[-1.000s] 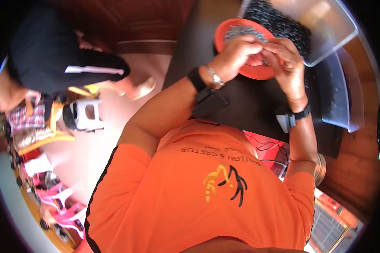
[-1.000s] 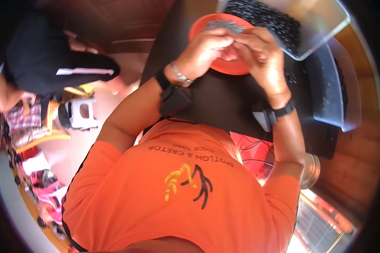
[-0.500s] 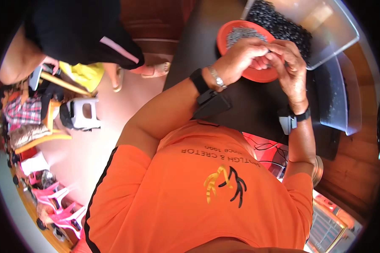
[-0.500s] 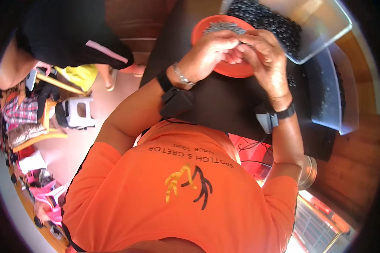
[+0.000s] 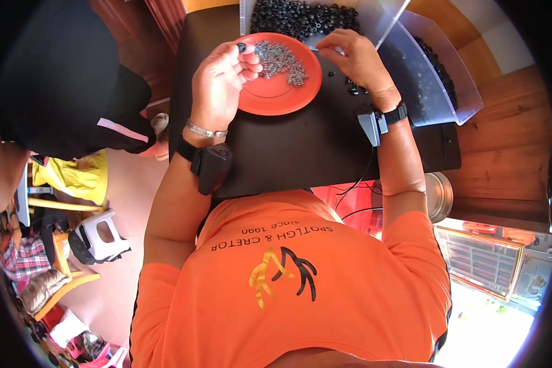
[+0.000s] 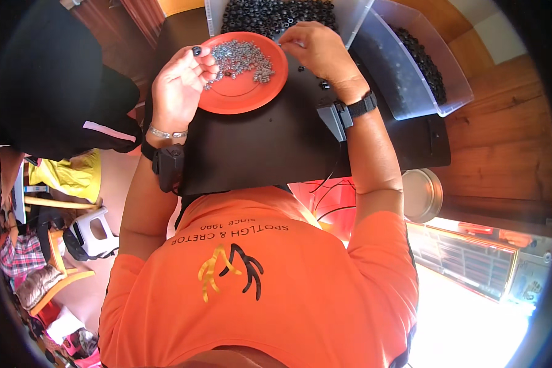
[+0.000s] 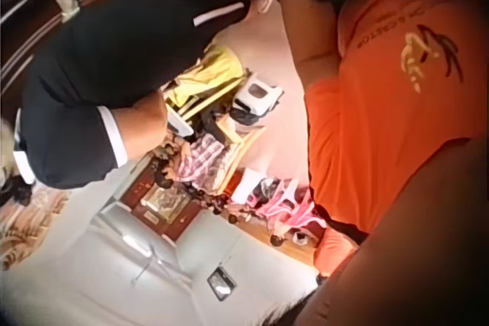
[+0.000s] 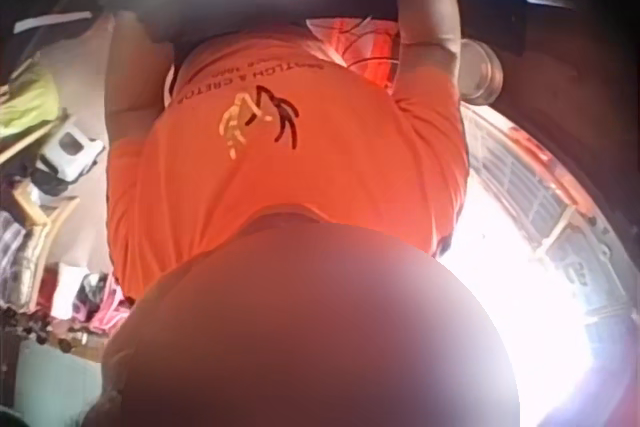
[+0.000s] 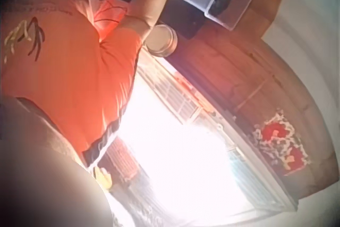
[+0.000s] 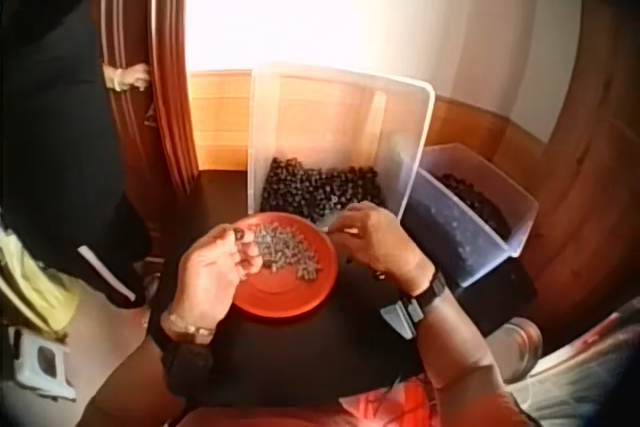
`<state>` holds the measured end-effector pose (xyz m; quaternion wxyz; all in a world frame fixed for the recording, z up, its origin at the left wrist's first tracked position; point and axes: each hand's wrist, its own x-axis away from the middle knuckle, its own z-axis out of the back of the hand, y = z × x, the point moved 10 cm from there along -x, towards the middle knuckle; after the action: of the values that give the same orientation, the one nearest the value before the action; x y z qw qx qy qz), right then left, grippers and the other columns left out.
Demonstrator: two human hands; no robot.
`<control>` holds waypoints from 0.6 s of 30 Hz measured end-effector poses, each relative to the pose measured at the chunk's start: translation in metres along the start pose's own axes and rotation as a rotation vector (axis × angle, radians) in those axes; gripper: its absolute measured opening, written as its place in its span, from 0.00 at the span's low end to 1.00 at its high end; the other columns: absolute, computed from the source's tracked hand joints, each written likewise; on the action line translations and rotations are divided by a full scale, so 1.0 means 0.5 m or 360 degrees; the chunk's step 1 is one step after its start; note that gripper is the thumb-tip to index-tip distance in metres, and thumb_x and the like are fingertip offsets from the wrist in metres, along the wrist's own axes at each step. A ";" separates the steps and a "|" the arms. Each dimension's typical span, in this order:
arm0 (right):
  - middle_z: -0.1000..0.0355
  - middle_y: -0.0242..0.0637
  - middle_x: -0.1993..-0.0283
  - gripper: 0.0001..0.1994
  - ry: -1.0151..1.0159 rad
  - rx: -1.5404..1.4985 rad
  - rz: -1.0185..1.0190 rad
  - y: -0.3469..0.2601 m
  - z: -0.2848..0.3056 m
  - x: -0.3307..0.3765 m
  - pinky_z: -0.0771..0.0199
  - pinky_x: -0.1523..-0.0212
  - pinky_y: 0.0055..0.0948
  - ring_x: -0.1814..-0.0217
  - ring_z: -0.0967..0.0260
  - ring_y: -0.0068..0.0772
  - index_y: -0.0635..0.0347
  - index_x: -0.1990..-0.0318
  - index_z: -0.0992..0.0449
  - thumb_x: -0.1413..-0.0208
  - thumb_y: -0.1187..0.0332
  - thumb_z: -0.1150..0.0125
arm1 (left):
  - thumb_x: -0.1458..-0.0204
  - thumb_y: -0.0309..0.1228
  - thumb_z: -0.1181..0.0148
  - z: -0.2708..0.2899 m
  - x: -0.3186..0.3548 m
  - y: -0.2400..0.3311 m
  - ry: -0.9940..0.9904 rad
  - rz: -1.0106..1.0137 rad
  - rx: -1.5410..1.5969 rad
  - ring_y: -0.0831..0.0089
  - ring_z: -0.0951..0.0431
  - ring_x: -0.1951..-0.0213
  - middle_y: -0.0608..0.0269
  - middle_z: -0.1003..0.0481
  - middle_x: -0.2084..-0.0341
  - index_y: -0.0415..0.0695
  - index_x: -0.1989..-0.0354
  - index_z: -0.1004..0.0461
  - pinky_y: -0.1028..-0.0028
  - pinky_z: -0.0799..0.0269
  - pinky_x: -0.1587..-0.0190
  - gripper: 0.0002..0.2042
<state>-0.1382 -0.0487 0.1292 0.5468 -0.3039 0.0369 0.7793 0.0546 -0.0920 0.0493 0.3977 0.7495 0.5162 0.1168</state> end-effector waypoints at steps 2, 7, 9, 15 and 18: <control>0.28 0.34 0.68 0.06 -0.0216 0.0164 0.0093 -0.008 -0.029 0.001 0.30 0.60 0.33 0.60 0.30 0.39 0.55 0.68 0.22 0.53 0.66 0.41 | 0.42 0.32 0.54 0.007 0.005 0.010 0.0007 0.0005 -0.0009 0.68 0.26 0.66 0.58 0.26 0.69 0.37 0.61 0.29 0.72 0.31 0.60 0.11; 0.28 0.34 0.67 0.05 -0.0096 0.0226 0.0134 -0.033 -0.043 0.005 0.30 0.61 0.33 0.61 0.32 0.38 0.57 0.67 0.22 0.53 0.69 0.39 | 0.42 0.32 0.55 0.010 0.013 0.017 0.0049 -0.0004 -0.0020 0.68 0.26 0.66 0.57 0.26 0.69 0.37 0.61 0.29 0.72 0.32 0.60 0.11; 0.28 0.33 0.66 0.05 0.0066 0.0316 0.0243 -0.050 -0.047 0.007 0.30 0.60 0.33 0.61 0.32 0.38 0.56 0.67 0.22 0.53 0.69 0.39 | 0.42 0.32 0.55 0.006 0.014 0.014 0.0040 0.0014 -0.0035 0.68 0.26 0.66 0.58 0.26 0.69 0.37 0.60 0.29 0.72 0.32 0.60 0.12; 0.28 0.30 0.62 0.05 -0.0037 0.0445 0.0225 -0.036 -0.103 0.002 0.30 0.53 0.32 0.55 0.33 0.37 0.51 0.69 0.20 0.55 0.67 0.39 | 0.42 0.32 0.56 -0.006 0.017 0.003 0.0019 0.0063 -0.0088 0.69 0.26 0.66 0.58 0.26 0.69 0.36 0.59 0.29 0.73 0.32 0.60 0.12; 0.29 0.29 0.61 0.05 -0.0068 0.0418 0.0220 -0.027 -0.107 -0.001 0.30 0.52 0.33 0.54 0.34 0.37 0.50 0.70 0.20 0.55 0.68 0.39 | 0.42 0.32 0.56 -0.008 0.017 -0.004 0.0010 0.0085 -0.0109 0.69 0.26 0.66 0.58 0.26 0.69 0.36 0.58 0.29 0.73 0.32 0.61 0.13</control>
<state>-0.1031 -0.0644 0.0895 0.5276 -0.2098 0.1479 0.8098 0.0543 -0.0825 0.0486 0.4184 0.7486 0.4929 0.1474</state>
